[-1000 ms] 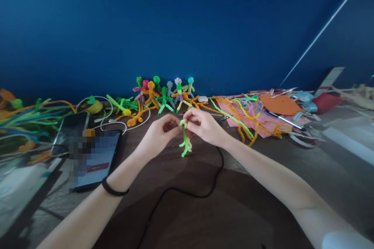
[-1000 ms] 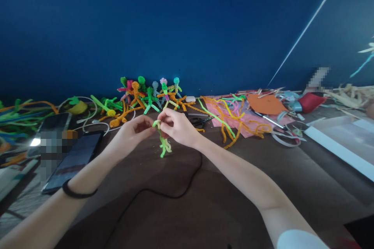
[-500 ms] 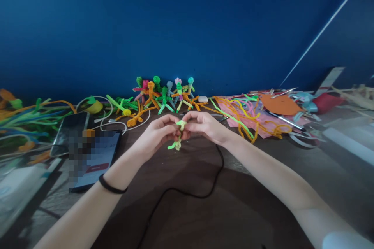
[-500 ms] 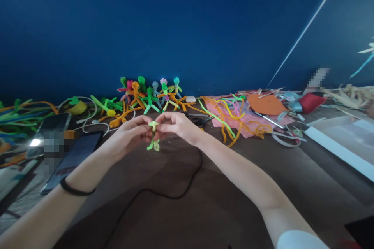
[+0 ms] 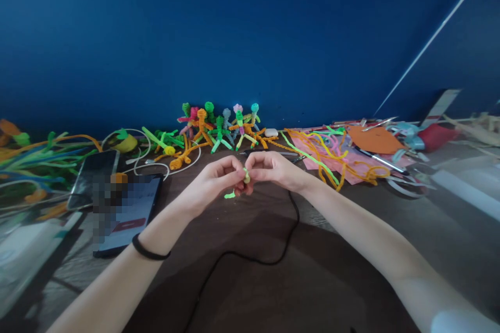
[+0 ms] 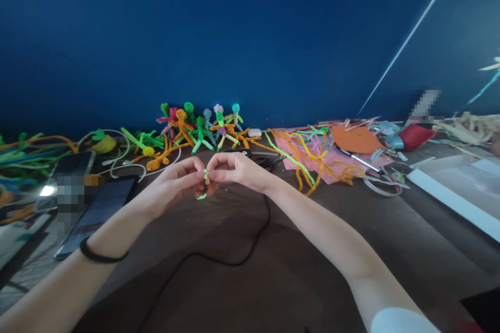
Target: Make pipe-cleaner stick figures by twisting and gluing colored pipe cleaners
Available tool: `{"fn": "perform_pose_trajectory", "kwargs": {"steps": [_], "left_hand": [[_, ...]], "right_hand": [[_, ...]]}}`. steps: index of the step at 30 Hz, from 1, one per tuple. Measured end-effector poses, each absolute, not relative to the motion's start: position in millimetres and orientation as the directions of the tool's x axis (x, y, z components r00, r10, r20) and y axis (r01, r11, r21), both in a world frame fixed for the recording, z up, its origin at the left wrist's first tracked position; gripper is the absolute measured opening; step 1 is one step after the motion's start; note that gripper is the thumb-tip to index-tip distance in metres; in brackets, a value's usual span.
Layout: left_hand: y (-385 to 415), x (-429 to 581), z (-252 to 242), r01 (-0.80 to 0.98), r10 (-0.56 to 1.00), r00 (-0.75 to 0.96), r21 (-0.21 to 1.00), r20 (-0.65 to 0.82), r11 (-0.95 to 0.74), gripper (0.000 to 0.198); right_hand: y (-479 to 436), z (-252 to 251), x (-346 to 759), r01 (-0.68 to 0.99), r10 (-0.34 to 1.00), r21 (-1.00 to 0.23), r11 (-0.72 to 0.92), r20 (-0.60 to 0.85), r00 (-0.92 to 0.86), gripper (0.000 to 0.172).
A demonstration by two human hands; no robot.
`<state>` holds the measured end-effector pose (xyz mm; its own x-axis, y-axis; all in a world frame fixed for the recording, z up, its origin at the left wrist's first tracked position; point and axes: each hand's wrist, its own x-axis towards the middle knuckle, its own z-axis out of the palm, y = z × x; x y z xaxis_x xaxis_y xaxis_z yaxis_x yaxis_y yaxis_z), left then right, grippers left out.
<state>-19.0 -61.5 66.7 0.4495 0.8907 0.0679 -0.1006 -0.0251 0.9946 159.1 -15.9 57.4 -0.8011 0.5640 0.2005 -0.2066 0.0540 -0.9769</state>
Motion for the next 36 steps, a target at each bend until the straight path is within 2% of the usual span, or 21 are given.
{"fn": "perform_pose_trajectory", "kwargs": {"steps": [5, 8, 13, 16, 22, 28, 31, 36], "left_hand": [[-63.5, -15.1, 69.7, -0.026, 0.902, 0.411, 0.991, 0.134, -0.135, 0.013], [-63.4, -14.5, 69.8, -0.016, 0.902, 0.400, 0.985, 0.161, -0.169, 0.013], [-61.4, -15.9, 68.5, 0.001, 0.916, 0.369, 0.986, 0.157, -0.169, 0.013], [-61.7, -15.6, 69.6, -0.031, 0.912, 0.369, 0.983, 0.180, -0.182, 0.005], [-64.0, -14.0, 71.2, 0.147, 0.932, 0.285, 0.951, 0.224, -0.274, 0.011], [-59.3, -18.5, 67.0, 0.215, 0.934, 0.258, 0.927, 0.248, -0.306, 0.012], [-57.0, -18.8, 65.9, 0.236, 0.936, 0.227, 0.917, 0.269, -0.321, 0.012], [-53.8, -16.2, 62.3, 0.101, 0.955, 0.168, 0.959, 0.245, -0.264, 0.019]], "right_hand": [[-18.8, 59.7, 157.8, -0.150, 0.597, -0.965, 0.213, 0.250, -0.762, 0.014], [-20.8, 60.8, 156.3, -0.137, 0.611, -0.957, 0.254, 0.269, -0.745, 0.015], [-20.9, 61.5, 154.1, -0.155, 0.641, -0.960, 0.231, 0.270, -0.719, 0.017], [-19.0, 60.4, 154.7, -0.161, 0.655, -0.962, 0.222, 0.270, -0.706, 0.017], [-15.1, 56.5, 156.3, -0.215, 0.622, -0.959, 0.185, 0.284, -0.729, 0.018], [-14.5, 57.1, 156.1, -0.175, 0.668, -0.970, 0.169, 0.243, -0.703, 0.015], [-13.3, 55.6, 156.7, -0.183, 0.672, -0.969, 0.164, 0.245, -0.699, 0.023], [-13.4, 56.0, 156.8, -0.121, 0.676, -0.977, 0.176, 0.209, -0.706, 0.023]]}}
